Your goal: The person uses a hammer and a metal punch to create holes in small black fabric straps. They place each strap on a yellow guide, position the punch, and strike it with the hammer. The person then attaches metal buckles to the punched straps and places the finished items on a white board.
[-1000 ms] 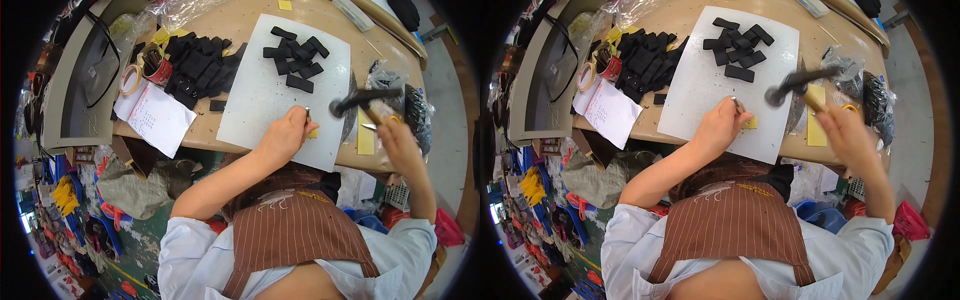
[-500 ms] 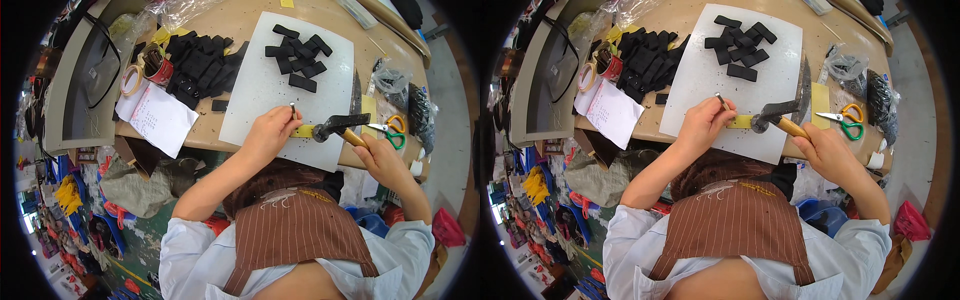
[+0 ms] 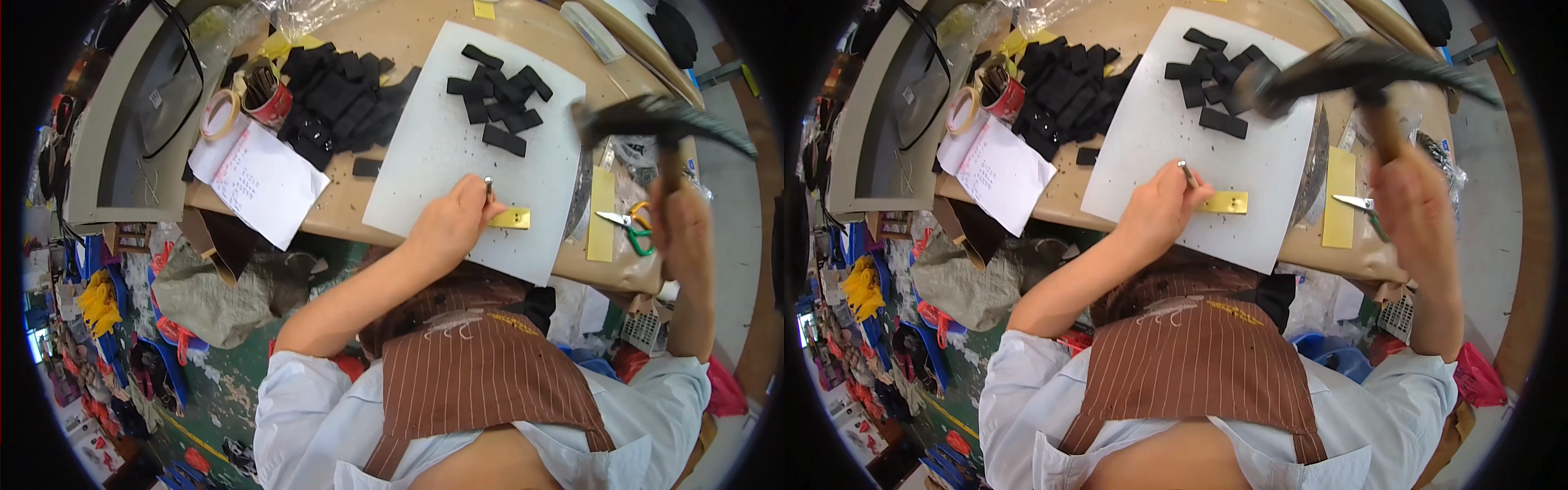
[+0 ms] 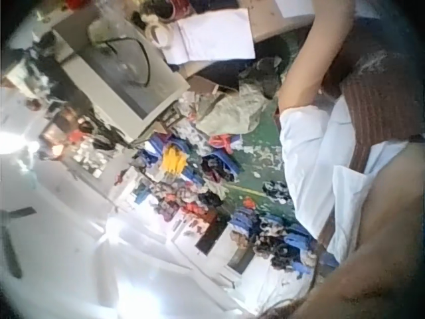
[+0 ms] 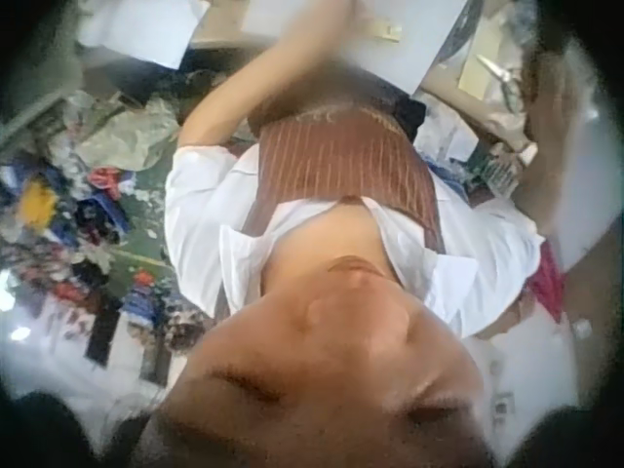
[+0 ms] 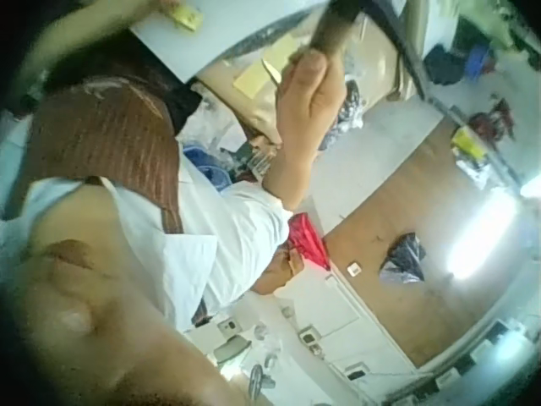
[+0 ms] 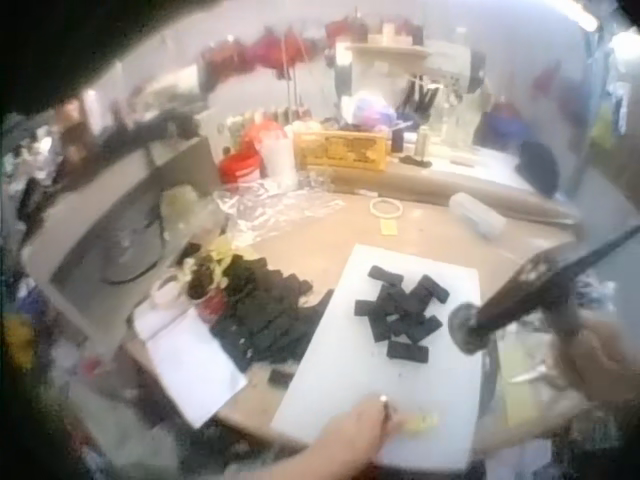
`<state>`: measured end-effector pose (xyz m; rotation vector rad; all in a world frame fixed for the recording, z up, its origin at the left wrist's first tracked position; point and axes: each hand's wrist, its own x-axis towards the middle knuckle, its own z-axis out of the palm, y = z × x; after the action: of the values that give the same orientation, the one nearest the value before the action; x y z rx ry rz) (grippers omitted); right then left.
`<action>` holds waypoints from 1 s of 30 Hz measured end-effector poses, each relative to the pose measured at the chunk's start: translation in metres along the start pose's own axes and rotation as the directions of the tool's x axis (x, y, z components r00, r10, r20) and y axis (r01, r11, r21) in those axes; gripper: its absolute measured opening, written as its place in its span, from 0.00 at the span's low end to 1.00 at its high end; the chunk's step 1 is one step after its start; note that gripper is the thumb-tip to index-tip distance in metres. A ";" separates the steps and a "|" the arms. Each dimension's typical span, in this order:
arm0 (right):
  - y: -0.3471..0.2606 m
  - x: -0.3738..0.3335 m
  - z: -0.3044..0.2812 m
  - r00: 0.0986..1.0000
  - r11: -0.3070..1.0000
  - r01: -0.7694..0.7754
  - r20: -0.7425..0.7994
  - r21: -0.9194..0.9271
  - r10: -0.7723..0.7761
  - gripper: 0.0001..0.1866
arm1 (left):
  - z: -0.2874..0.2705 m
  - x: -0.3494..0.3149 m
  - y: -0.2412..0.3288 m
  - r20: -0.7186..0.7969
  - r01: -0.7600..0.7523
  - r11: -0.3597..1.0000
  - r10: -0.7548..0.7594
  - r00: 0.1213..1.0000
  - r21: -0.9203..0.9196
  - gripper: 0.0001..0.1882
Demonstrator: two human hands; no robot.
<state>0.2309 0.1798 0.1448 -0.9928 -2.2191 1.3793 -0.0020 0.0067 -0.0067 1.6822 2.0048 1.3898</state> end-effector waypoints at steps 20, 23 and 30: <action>0.103 0.008 -0.020 0.940 0.806 -0.266 -0.329 -0.529 0.094 0.10 | 0.001 0.021 0.004 0.141 0.390 0.596 -0.421 0.896 -0.702 0.09; 0.103 0.013 0.003 0.854 0.667 0.162 -0.235 -0.727 -0.464 0.12 | -0.014 0.015 -0.007 0.159 0.286 0.761 -0.239 0.958 -0.582 0.10; 0.047 0.007 0.141 0.764 0.641 0.644 0.302 -0.417 -0.571 0.21 | -0.016 -0.003 0.007 0.216 -0.147 0.987 0.129 0.968 0.071 0.13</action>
<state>0.1577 0.1074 0.0370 -0.1784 -2.7263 0.5801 -0.0069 -0.0049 0.0062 1.9495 1.8872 1.1220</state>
